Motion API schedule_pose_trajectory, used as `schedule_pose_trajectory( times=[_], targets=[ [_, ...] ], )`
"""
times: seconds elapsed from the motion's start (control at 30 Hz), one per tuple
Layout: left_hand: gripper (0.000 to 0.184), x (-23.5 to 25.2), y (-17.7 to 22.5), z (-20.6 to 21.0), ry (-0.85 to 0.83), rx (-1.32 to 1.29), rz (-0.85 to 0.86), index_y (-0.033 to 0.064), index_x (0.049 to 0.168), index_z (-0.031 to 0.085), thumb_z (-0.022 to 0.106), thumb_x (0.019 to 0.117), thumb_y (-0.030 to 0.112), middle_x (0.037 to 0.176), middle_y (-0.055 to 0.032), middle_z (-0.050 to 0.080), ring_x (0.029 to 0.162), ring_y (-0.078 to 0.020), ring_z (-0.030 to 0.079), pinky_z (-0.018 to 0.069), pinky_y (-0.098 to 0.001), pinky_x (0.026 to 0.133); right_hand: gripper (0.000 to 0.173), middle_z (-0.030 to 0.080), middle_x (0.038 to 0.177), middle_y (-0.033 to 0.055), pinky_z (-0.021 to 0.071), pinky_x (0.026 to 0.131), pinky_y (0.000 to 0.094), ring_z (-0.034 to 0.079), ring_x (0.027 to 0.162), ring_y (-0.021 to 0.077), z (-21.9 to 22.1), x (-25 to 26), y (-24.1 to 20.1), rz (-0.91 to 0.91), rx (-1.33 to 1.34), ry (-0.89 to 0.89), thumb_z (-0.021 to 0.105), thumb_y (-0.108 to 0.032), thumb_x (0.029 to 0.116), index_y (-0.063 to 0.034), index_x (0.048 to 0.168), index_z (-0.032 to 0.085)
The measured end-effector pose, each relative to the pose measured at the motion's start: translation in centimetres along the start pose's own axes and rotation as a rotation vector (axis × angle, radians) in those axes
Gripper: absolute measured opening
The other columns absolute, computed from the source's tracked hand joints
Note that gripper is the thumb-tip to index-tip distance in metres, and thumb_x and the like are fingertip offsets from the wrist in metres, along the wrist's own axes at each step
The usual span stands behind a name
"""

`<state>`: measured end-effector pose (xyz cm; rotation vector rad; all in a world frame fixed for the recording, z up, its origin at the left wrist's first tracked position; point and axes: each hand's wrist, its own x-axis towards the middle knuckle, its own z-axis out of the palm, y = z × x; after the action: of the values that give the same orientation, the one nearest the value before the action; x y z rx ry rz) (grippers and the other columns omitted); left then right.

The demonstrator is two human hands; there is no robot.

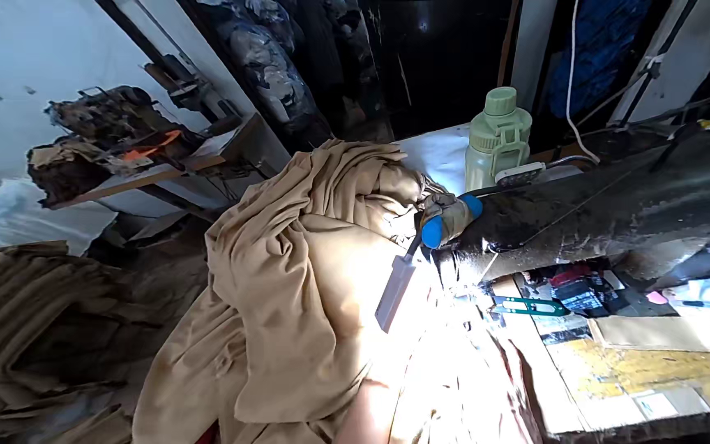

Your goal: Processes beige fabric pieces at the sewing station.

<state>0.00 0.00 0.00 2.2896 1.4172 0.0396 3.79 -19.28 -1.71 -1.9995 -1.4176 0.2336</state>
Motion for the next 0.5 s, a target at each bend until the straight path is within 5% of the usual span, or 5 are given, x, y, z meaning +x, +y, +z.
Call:
schedule_pose_trajectory(
  times=[0.1,0.2,0.27,0.37,0.5],
  targets=[
    [0.040,-7.2,-0.4,-1.7,-0.046,-0.044,0.263,0.0036,0.131,0.066,0.051,0.1048,0.029,0.125,-0.0161,0.069,0.118,-0.0258,0.064,0.0462,-0.0393,0.106,0.023,0.077,0.105,0.0188,0.0561,0.097,0.0493,0.074,0.103,0.0380,0.2,-2.8,1.0,-0.251,-0.026,0.205,0.061,-0.012,0.0936,0.0018,0.101,0.078],
    [0.030,-12.8,-5.9,2.7,0.204,-0.056,0.851,0.0057,0.102,0.076,0.057,0.1010,0.028,0.091,-0.0113,0.076,0.086,-0.0231,0.075,0.0613,-0.0407,0.077,0.022,0.075,0.116,0.0149,0.0509,0.102,0.0466,0.070,0.112,0.0322,1.1,-6.8,2.1,-0.357,0.068,0.129,0.058,-0.003,0.0960,-0.0019,0.107,0.077],
    [0.031,-15.4,-7.2,3.5,0.156,-0.040,1.054,0.0122,0.093,0.072,0.052,0.1045,0.033,0.091,-0.0056,0.072,0.093,-0.0214,0.069,0.0522,-0.0393,0.092,0.020,0.074,0.120,0.0153,0.0467,0.107,0.0449,0.068,0.116,0.0310,2.1,-8.9,2.5,-0.393,0.088,0.158,0.059,-0.012,0.1017,-0.0034,0.110,0.076],
    [0.046,-16.6,-8.2,2.8,0.312,0.141,0.903,0.0185,0.091,0.074,0.040,0.1068,0.046,0.092,-0.0014,0.074,0.095,-0.0198,0.069,0.0507,-0.0436,0.094,0.018,0.074,0.119,0.0126,0.0416,0.112,0.0448,0.064,0.119,0.0305,2.5,-9.9,2.1,-0.403,0.060,0.157,0.061,-0.010,0.0997,-0.0078,0.107,0.077],
    [0.031,-14.4,-7.9,1.4,0.462,0.248,0.615,0.0175,0.106,0.079,0.051,0.1025,0.031,0.106,-0.0034,0.077,0.105,-0.0270,0.072,0.0489,-0.0568,0.101,0.017,0.076,0.096,0.0118,0.0554,0.090,0.0443,0.072,0.095,0.0283,0.8,-8.1,0.8,-0.350,0.075,0.130,0.063,-0.009,0.0943,-0.0062,0.096,0.079]
  ],
)
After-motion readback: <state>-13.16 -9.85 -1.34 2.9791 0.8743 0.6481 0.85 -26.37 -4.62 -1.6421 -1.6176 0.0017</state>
